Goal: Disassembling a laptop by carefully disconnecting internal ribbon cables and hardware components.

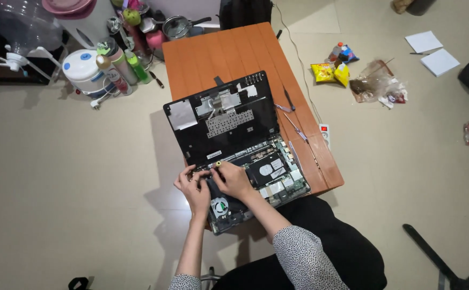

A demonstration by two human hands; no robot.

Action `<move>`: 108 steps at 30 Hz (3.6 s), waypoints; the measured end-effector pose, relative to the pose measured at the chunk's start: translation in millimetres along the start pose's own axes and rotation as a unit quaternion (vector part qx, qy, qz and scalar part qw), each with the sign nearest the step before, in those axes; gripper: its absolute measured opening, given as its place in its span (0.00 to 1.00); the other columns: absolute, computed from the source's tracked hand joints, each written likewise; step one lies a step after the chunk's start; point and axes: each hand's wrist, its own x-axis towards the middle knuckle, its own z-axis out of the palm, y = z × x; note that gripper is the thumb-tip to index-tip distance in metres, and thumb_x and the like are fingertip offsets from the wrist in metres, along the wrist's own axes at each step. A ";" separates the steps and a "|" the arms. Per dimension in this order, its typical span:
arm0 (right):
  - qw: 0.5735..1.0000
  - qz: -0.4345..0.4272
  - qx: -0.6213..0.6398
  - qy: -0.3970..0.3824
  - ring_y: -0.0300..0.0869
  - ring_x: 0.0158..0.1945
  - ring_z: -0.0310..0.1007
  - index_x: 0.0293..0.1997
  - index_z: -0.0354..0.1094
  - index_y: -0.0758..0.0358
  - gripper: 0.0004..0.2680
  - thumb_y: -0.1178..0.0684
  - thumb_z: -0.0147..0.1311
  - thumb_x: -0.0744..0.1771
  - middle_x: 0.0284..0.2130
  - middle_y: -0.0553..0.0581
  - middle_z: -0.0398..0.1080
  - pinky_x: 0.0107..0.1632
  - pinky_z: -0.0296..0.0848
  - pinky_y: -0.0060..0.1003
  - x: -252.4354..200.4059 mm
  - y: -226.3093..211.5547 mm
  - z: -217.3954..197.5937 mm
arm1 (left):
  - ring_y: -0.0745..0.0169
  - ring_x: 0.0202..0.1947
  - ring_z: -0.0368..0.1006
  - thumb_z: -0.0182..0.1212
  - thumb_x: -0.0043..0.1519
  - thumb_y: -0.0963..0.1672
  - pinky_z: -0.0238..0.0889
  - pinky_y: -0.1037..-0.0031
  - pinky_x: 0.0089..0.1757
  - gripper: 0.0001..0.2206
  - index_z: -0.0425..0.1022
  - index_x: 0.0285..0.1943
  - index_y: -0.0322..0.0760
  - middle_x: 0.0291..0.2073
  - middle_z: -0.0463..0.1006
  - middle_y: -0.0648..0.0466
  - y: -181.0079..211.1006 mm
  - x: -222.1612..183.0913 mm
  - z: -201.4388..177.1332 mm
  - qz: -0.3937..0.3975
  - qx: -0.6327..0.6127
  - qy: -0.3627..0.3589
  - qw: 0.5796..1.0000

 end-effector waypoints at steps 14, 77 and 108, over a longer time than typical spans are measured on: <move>1.000 -0.027 0.004 -0.012 0.50 0.39 0.80 0.36 0.73 0.64 0.04 0.57 0.53 0.68 0.31 0.58 0.76 0.38 0.78 0.36 -15.3 25.7 22.2 | 0.48 0.58 0.55 0.64 0.50 0.39 0.49 0.62 0.59 0.09 0.80 0.37 0.49 0.53 0.68 0.58 4.9 -3.8 1.8 0.054 0.038 0.012 0.998; 0.945 0.130 0.058 -0.294 0.59 0.40 0.79 0.42 0.75 0.66 0.04 0.59 0.57 0.66 0.33 0.66 0.77 0.46 0.76 0.46 22.2 21.1 -9.5 | 0.45 0.61 0.47 0.43 0.65 0.36 0.43 0.54 0.61 0.15 0.65 0.59 0.44 0.62 0.57 0.55 32.0 1.9 -11.2 -0.062 -0.001 -0.018 0.998; 0.898 0.038 0.058 -0.435 0.56 0.39 0.81 0.42 0.73 0.62 0.05 0.61 0.56 0.65 0.32 0.62 0.80 0.45 0.79 0.46 49.2 42.6 -8.4 | 0.43 0.60 0.46 0.35 0.69 0.38 0.40 0.51 0.61 0.13 0.59 0.61 0.38 0.62 0.52 0.50 43.0 9.8 -24.7 -0.079 -0.009 -0.076 0.994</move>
